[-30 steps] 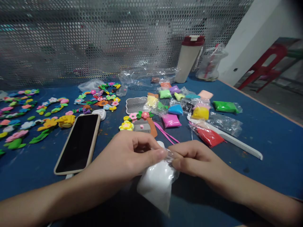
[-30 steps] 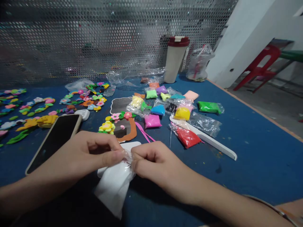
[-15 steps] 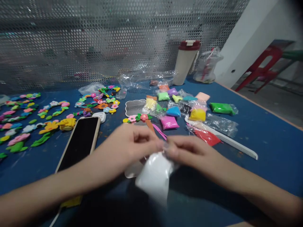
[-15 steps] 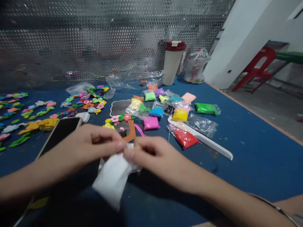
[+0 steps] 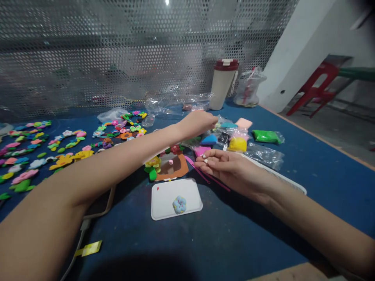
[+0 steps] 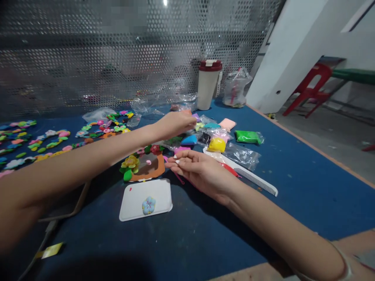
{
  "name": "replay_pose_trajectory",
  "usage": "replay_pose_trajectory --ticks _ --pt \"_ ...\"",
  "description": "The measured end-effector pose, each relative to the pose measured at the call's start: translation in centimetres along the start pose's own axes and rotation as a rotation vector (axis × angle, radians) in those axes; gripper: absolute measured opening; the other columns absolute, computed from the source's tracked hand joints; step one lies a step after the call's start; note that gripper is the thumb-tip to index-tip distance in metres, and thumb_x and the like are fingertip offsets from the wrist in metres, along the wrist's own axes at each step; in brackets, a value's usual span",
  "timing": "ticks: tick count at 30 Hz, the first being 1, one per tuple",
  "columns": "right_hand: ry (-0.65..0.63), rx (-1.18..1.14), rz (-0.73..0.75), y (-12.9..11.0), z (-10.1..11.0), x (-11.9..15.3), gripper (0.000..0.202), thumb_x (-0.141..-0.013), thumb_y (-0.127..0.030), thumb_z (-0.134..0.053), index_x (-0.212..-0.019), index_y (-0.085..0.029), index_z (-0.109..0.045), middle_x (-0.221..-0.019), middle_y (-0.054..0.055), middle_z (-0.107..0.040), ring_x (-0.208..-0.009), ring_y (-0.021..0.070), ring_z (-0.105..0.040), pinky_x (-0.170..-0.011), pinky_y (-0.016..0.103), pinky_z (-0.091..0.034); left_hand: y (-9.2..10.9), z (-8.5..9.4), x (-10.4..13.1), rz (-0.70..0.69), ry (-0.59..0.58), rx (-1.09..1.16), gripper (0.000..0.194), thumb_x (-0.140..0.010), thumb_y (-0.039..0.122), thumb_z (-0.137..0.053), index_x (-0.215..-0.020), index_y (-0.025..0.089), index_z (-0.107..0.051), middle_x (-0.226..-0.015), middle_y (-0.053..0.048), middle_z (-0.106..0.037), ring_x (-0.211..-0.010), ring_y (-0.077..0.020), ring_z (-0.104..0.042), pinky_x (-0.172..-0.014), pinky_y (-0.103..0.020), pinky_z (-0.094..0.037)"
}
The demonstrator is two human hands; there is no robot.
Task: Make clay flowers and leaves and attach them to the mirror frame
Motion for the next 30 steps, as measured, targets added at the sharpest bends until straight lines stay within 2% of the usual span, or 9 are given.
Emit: replay_pose_trajectory --ticks 4,8,12,16,20,23,25,28,30 --pt "-0.006 -0.002 -0.015 0.1 -0.1 0.1 0.010 -0.080 -0.005 -0.061 -0.083 -0.015 -0.059 -0.092 0.005 -0.069 -0.093 0.0100 -0.066 -0.084 0.016 -0.050 1.1 -0.1 1.0 -0.035 -0.043 -0.034 0.034 -0.091 0.037 -0.045 -0.109 0.012 -0.060 -0.091 -0.013 -0.069 -0.079 -0.0236 -0.064 -0.062 -0.028 -0.040" --pt "0.007 0.045 -0.014 0.3 -0.1 0.1 0.009 -0.078 -0.013 -0.067 -0.080 -0.015 -0.059 -0.079 0.001 -0.067 -0.071 0.0047 -0.065 -0.066 0.011 -0.050 1.7 1.4 1.7 -0.032 -0.022 -0.039 0.042 -0.094 0.043 -0.036 -0.118 0.012 -0.053 -0.103 -0.013 -0.066 -0.089 -0.0240 -0.063 -0.067 -0.029 -0.041" --pt "-0.027 0.081 -0.004 0.8 -0.4 0.1 0.023 -0.077 -0.026 -0.071 -0.070 -0.015 -0.052 -0.058 -0.007 -0.051 -0.046 0.0010 -0.045 -0.044 0.011 -0.036 2.3 4.0 3.3 0.032 0.029 -0.031 0.042 -0.095 0.044 -0.033 -0.117 0.014 -0.052 -0.110 -0.010 -0.063 -0.099 -0.0226 -0.060 -0.068 -0.027 -0.040" --pt "-0.087 0.123 -0.009 1.2 -0.7 0.3 0.033 -0.081 -0.036 -0.066 -0.065 -0.015 -0.046 -0.053 -0.009 -0.037 -0.042 0.0016 -0.030 -0.040 0.015 -0.025 3.0 7.1 6.8 0.166 0.065 0.023 0.038 -0.094 0.045 -0.035 -0.111 0.018 -0.057 -0.103 -0.006 -0.066 -0.093 -0.0209 -0.062 -0.066 -0.025 -0.039" --pt "-0.099 0.116 -0.011 1.4 -1.1 0.4 0.017 -0.079 -0.025 -0.069 -0.076 -0.016 -0.055 -0.063 -0.005 -0.053 -0.052 0.0028 -0.049 -0.050 0.013 -0.038 4.0 8.7 11.4 0.329 0.057 0.234 0.028 -0.094 0.035 -0.039 -0.098 0.018 -0.060 -0.085 -0.001 -0.068 -0.076 -0.0160 -0.062 -0.065 -0.024 -0.039" --pt "-0.069 0.119 -0.034 1.5 -1.4 0.4 0.016 -0.077 -0.016 -0.070 -0.088 -0.017 -0.059 -0.082 0.000 -0.066 -0.066 0.0059 -0.062 -0.060 0.015 -0.048 5.1 8.0 14.9 0.454 -0.011 0.453 0.022 -0.092 0.026 -0.042 -0.081 0.019 -0.060 -0.072 0.003 -0.065 -0.064 -0.0116 -0.060 -0.058 -0.020 -0.039" --pt "-0.052 0.124 -0.026 1.7 -1.5 0.4 0.013 -0.080 -0.018 -0.067 -0.091 -0.017 -0.061 -0.085 0.002 -0.068 -0.065 0.0063 -0.063 -0.060 0.016 -0.049 6.0 7.0 16.9 0.494 -0.048 0.553 0.025 -0.092 0.024 -0.040 -0.077 0.019 -0.059 -0.067 0.003 -0.065 -0.058 -0.0104 -0.059 -0.054 -0.019 -0.040" --pt "-0.070 0.175 0.028 1.8 -1.8 0.4 0.011 -0.083 -0.027 -0.065 -0.082 -0.016 -0.061 -0.067 -0.001 -0.066 -0.052 0.0052 -0.058 -0.052 0.016 -0.047 6.9 5.8 19.0 0.484 -0.050 0.549 0.022 -0.088 0.020 -0.043 -0.075 0.019 -0.060 -0.062 0.004 -0.065 -0.054 -0.0096 -0.059 -0.052 -0.019 -0.040" --pt "-0.075 0.266 0.067 2.0 -1.9 0.5 0.014 -0.079 -0.027 -0.068 -0.075 -0.017 -0.060 -0.058 -0.004 -0.062 -0.050 0.0054 -0.056 -0.050 0.016 -0.045 7.2 5.7 19.9 0.453 0.018 0.508 0.022 -0.086 0.017 -0.044 -0.072 0.019 -0.060 -0.058 0.004 -0.064 -0.050 -0.0086 -0.058 -0.051 -0.018 -0.039"
Point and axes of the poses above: each hand's wrist, its own x-axis away from the middle knuckle, its own z-axis out of the back of the hand, y = z × x, the point moved 5 cm from there along -x, towards the middle knuckle
